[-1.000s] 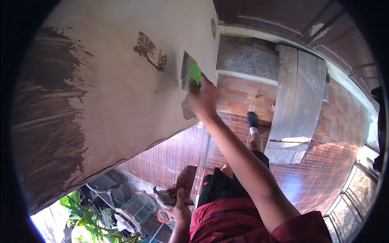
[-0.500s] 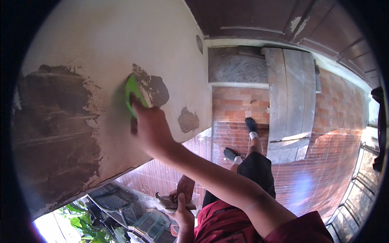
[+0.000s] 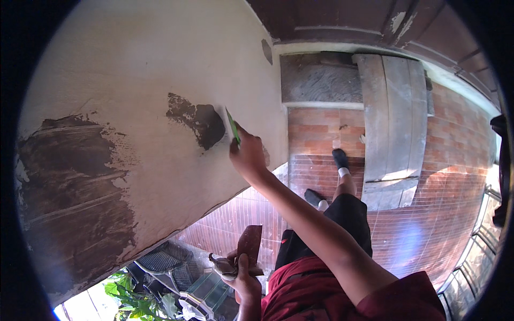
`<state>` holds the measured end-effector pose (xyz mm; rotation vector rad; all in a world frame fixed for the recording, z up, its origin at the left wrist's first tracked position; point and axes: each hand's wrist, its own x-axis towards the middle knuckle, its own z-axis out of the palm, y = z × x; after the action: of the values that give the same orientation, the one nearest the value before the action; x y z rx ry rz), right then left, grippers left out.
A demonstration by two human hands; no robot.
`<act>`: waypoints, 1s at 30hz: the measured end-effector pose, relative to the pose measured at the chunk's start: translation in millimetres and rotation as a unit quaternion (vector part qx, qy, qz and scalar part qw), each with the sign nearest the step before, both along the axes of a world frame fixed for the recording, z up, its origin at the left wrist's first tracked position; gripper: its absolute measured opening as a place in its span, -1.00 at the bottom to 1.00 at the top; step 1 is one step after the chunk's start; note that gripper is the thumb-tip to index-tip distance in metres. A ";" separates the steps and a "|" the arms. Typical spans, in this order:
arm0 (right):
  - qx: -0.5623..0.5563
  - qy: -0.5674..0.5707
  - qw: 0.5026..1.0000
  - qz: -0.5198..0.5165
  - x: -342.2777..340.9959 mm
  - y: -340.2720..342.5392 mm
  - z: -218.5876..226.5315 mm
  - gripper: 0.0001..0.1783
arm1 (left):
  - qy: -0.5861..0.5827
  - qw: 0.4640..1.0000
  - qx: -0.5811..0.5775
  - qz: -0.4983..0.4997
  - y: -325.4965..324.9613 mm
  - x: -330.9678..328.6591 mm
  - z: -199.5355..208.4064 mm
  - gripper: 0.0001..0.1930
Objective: The person uses a green plastic trowel to spread a gray plaster-like material onto a vertical wall surface. They repeatedly scoop material from a larger trowel and smooth it onto the wall in overlapping strokes, gradually covering a larger area.
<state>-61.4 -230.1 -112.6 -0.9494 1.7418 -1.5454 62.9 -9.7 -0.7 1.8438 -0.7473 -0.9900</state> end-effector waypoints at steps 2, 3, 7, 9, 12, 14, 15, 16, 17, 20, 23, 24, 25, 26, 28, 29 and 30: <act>-0.004 0.018 1.000 0.008 9.4 -19.8 6.0 -0.41 | -0.005 1.000 -0.028 0.000 0.3 -0.3 -2.4 -0.76; -0.031 0.019 0.999 0.011 13.6 -22.9 14.4 -0.39 | -0.013 1.000 -0.024 0.003 0.0 0.8 -4.1 -0.75; -0.070 -0.006 0.996 0.060 29.8 -12.4 65.6 -0.31 | -0.014 1.000 -0.012 -0.001 3.2 7.9 -6.9 -0.68; -0.115 -0.015 0.991 0.066 36.7 -0.7 89.3 -0.29 | -0.005 1.000 -0.007 -0.016 1.6 9.7 -8.4 -0.63; -0.184 -0.010 0.979 0.087 42.0 25.5 112.5 -0.26 | 0.016 0.999 -0.015 -0.029 -1.4 6.3 -11.2 -0.62; -0.224 0.006 0.966 0.125 33.4 48.3 112.0 -0.21 | 0.031 0.998 -0.034 -0.044 -3.2 2.4 -11.5 -0.62; -0.217 -0.009 0.969 0.115 27.5 58.0 107.5 -0.25 | 0.030 0.999 -0.015 -0.025 -4.1 2.0 -10.3 -0.62; -0.209 -0.024 0.972 0.106 20.9 68.2 100.4 -0.29 | 0.041 0.999 -0.005 -0.030 -4.6 2.2 -9.4 -0.62; -0.205 -0.042 0.973 0.098 14.8 76.5 91.4 -0.32 | 0.055 0.997 -0.022 -0.041 -4.2 3.3 -7.2 -0.62; -0.015 -0.090 0.993 0.071 -0.1 65.8 48.7 -0.42 | 0.020 1.000 0.003 -0.012 -3.6 9.1 -6.5 -0.62; 0.050 -0.048 0.996 0.051 2.4 20.9 12.9 -0.46 | 0.010 1.000 -0.001 -0.007 -0.3 14.3 -4.9 -0.61; 0.028 -0.032 0.998 0.036 6.2 6.6 7.6 -0.46 | 0.013 1.000 0.001 0.002 0.5 15.2 -4.3 -0.60; 0.036 -0.024 0.999 0.031 10.0 -7.2 6.0 -0.46 | 0.012 1.000 -0.007 0.000 1.2 15.7 -3.5 -0.60; 0.072 -0.025 0.996 0.040 12.2 -17.2 7.4 -0.46 | 0.012 1.000 -0.011 0.005 1.9 15.7 -2.8 -0.59; 0.044 -0.051 0.997 0.041 11.4 -28.8 18.1 -0.43 | 0.011 1.000 -0.008 0.013 2.3 15.6 -1.5 -0.58; 0.037 -0.066 0.996 0.046 11.6 -31.4 28.0 -0.41 | 0.009 1.000 -0.002 0.018 2.7 15.8 -0.9 -0.57; 0.012 -0.038 0.998 0.038 13.4 -32.9 40.2 -0.40 | 0.011 1.000 0.005 0.024 2.9 16.1 -1.2 -0.56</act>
<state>-48.0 -263.0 -72.4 -0.9221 1.6492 -1.4896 79.0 -6.8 -1.9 1.8483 -0.6844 -0.9828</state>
